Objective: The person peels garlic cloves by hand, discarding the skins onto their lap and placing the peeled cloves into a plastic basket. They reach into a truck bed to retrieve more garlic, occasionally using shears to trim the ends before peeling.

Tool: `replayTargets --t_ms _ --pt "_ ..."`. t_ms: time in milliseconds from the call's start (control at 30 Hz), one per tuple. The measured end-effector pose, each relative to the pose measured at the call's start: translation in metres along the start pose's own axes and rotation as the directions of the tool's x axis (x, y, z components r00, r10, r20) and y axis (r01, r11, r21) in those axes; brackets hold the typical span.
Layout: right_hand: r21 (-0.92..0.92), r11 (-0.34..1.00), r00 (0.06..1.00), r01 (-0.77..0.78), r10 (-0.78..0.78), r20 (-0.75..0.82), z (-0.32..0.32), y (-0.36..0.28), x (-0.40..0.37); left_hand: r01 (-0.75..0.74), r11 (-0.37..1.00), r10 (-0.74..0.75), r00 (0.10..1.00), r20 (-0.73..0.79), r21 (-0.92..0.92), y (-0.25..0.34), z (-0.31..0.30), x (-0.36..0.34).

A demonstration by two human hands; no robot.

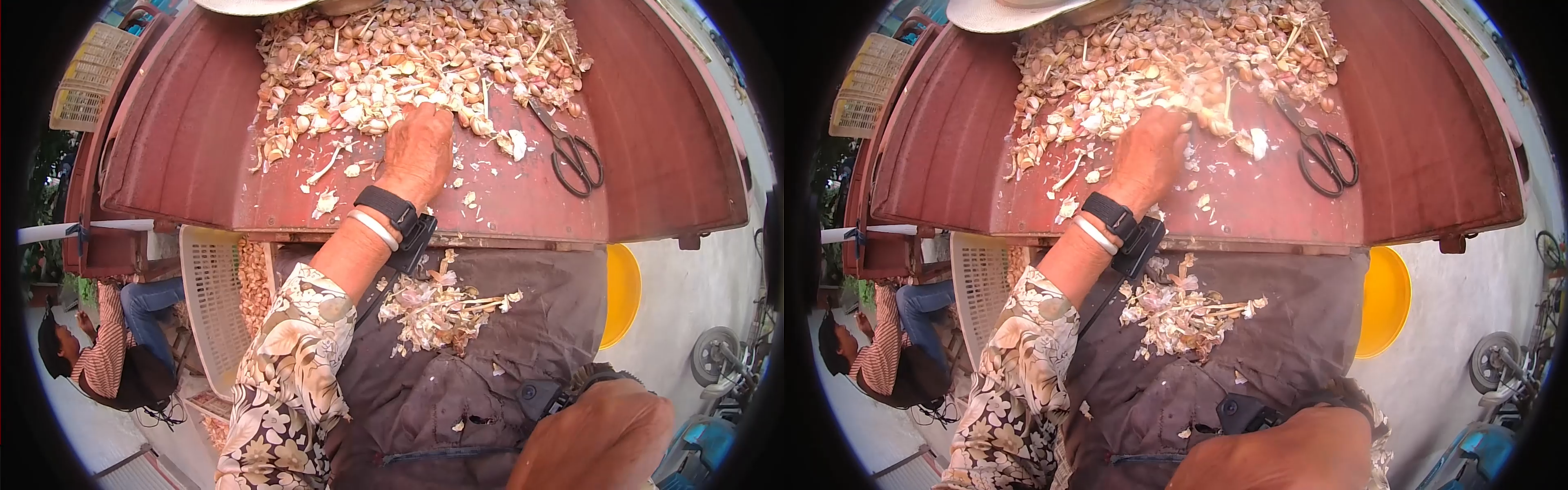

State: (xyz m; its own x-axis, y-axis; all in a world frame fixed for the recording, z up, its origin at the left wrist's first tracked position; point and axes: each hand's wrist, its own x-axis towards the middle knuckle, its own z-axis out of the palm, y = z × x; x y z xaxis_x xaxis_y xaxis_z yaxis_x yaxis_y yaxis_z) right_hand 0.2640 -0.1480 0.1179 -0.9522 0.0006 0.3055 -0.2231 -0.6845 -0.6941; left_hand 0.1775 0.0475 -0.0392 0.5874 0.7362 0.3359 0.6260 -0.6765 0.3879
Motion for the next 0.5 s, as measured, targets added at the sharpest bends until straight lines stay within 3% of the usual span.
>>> replayTargets --t_ms 67,233,300,333,367,433,467,500 --pt "-0.007 1.000 1.000 0.018 -0.018 -0.004 0.002 -0.001 -0.008 -0.079 0.988 0.073 0.996 0.046 0.130 0.002 0.007 0.011" --pt "0.005 1.000 1.000 -0.022 0.022 0.023 0.003 -0.007 -0.011 -0.142 0.961 0.087 0.969 0.231 0.235 0.003 0.003 0.026" --pt "0.007 0.999 0.999 -0.037 0.036 0.015 0.006 -0.001 -0.011 0.018 1.000 -0.015 0.992 0.123 -0.023 0.000 -0.006 0.020" --pt "-0.074 0.991 0.994 0.108 -0.109 -0.019 0.009 0.020 -0.016 0.085 0.983 -0.073 0.994 0.079 -0.162 0.005 -0.019 0.016" --pt "-0.165 0.956 0.966 0.241 -0.252 -0.051 0.012 0.042 -0.021 0.360 0.791 -0.270 0.931 0.246 -0.495 0.011 -0.034 0.007" --pt "-0.430 0.898 0.949 -0.093 -0.051 -0.312 0.020 0.064 -0.027 0.443 0.377 -0.265 0.893 0.364 -0.813 0.002 -0.046 -0.012" --pt "-0.513 0.813 0.894 -0.276 0.021 -0.447 0.022 0.066 -0.026 0.449 0.120 -0.240 0.879 0.413 -0.885 0.000 -0.053 -0.022" --pt "-0.557 0.696 0.814 -0.453 0.067 -0.577 0.024 0.069 -0.024 0.421 0.000 -0.215 0.886 0.411 -0.907 0.000 -0.060 -0.034"
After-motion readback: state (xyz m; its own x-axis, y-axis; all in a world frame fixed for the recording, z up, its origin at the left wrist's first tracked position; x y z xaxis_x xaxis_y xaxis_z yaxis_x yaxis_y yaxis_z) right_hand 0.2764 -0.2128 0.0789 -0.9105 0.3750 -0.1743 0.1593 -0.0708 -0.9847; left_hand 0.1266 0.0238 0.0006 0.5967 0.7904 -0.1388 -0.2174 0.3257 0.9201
